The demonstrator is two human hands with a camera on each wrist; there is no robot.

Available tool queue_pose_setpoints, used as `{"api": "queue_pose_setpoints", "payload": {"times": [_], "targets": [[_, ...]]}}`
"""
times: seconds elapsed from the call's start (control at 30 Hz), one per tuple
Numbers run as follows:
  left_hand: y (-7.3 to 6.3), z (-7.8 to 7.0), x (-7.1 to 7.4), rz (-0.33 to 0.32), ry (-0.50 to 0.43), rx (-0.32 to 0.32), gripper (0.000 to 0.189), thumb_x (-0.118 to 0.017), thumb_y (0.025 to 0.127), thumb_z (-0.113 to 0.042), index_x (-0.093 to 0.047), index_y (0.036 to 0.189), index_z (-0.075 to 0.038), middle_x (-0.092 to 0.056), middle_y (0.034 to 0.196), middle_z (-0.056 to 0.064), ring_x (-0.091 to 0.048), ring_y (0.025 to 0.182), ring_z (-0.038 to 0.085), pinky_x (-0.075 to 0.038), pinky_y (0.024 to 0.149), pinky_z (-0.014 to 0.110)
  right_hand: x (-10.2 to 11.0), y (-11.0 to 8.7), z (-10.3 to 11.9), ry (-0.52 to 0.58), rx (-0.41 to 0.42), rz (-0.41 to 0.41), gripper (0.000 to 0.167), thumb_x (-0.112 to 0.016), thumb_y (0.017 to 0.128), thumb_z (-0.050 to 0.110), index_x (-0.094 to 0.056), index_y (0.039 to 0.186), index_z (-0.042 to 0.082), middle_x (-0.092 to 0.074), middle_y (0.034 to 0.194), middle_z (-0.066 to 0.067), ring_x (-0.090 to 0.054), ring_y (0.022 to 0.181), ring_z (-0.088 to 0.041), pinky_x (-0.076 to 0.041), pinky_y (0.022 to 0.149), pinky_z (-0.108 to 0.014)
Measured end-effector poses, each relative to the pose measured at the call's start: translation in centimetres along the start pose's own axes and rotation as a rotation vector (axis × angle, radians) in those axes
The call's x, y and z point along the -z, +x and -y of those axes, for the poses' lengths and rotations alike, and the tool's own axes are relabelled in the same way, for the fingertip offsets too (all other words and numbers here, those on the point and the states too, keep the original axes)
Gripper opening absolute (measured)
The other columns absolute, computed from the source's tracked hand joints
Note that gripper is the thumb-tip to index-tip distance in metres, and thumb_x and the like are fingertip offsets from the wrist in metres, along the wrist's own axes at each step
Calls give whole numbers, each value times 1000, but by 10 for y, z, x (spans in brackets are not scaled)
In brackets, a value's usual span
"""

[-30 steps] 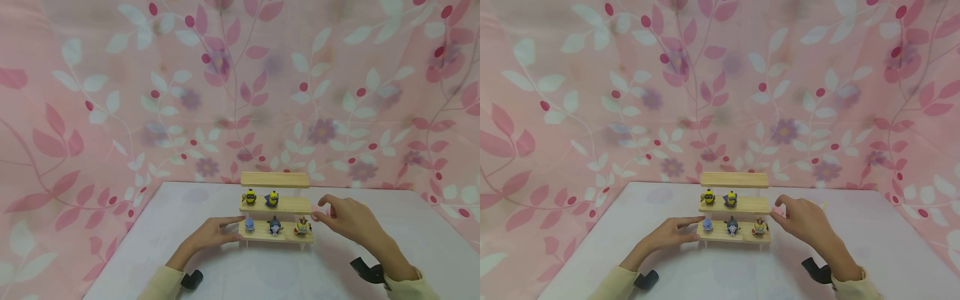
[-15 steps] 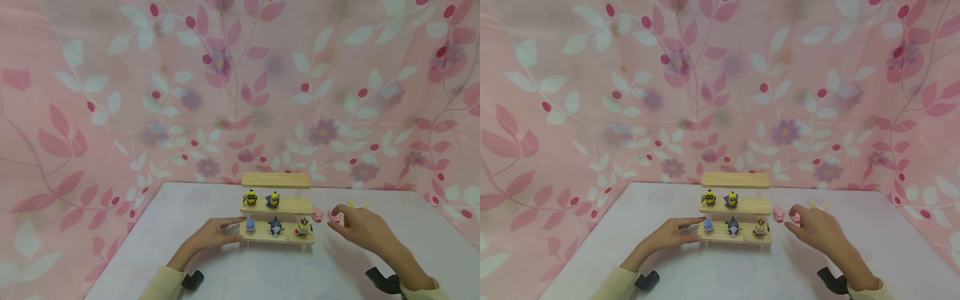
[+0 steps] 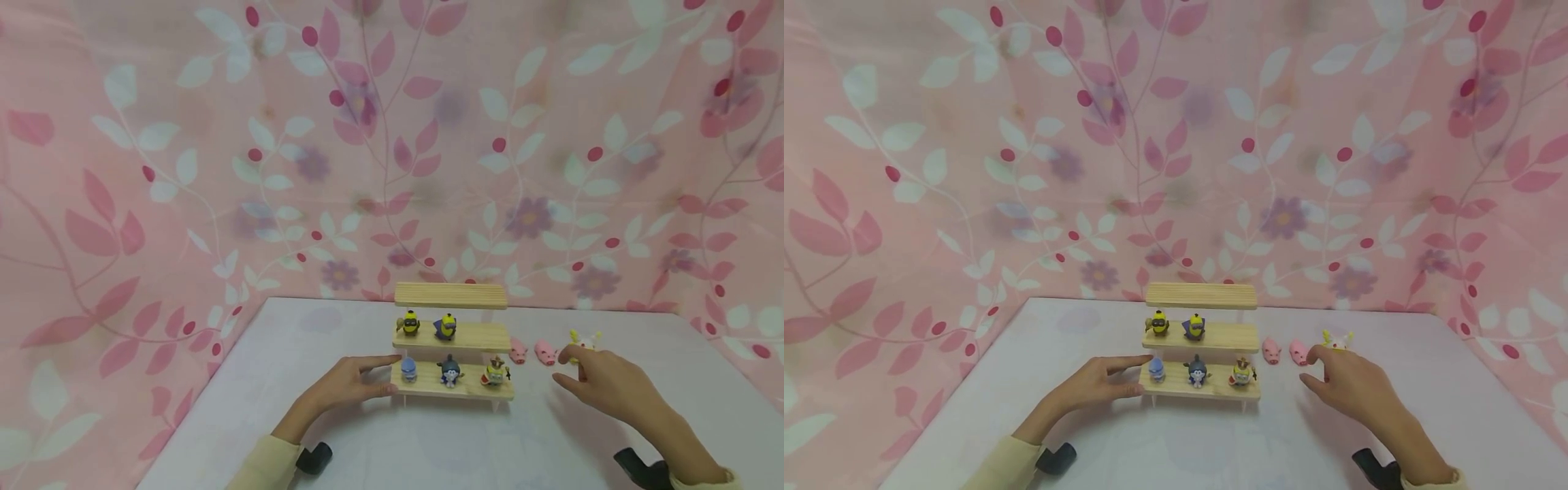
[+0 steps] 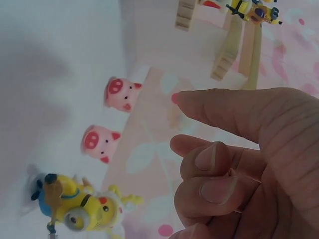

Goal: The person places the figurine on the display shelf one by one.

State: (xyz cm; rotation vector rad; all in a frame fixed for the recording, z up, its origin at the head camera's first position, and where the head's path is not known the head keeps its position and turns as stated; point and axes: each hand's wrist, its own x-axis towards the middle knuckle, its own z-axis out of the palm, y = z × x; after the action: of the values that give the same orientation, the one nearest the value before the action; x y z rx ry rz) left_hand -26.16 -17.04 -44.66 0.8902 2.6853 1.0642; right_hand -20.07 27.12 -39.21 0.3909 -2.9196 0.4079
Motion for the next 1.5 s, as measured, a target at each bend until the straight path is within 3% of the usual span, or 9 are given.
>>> {"api": "queue_pose_setpoints", "payload": {"times": [0.5,0.9,1.5], "targets": [[1,2,-1,-2,6,6,60,-68,86,-58,-56,140,-36,-55,140,1,-50,130,25,-44,102,51,0,-8,-29,12,-89,97,36,-75,86,32,-64,111,8,-47,62,6,-41,53,-13,-33,47,-30],[1,2,-1,4,2,11,60,-69,86,-58,-56,141,-35,-55,141,0,-49,131,26,-44,102,52,-2,-5,-49,33,-158,161,37,-75,86,32,-64,110,6,-51,67,1,-45,55,-16,-38,47,-32],[0,1,-1,4,9,7,59,-68,87,-58,-56,140,-36,-55,141,0,-49,131,25,-43,103,52,-4,-4,-66,30,-176,192,42,-75,86,37,-64,110,4,-54,72,-1,-47,58,-17,-40,49,-33]]}}
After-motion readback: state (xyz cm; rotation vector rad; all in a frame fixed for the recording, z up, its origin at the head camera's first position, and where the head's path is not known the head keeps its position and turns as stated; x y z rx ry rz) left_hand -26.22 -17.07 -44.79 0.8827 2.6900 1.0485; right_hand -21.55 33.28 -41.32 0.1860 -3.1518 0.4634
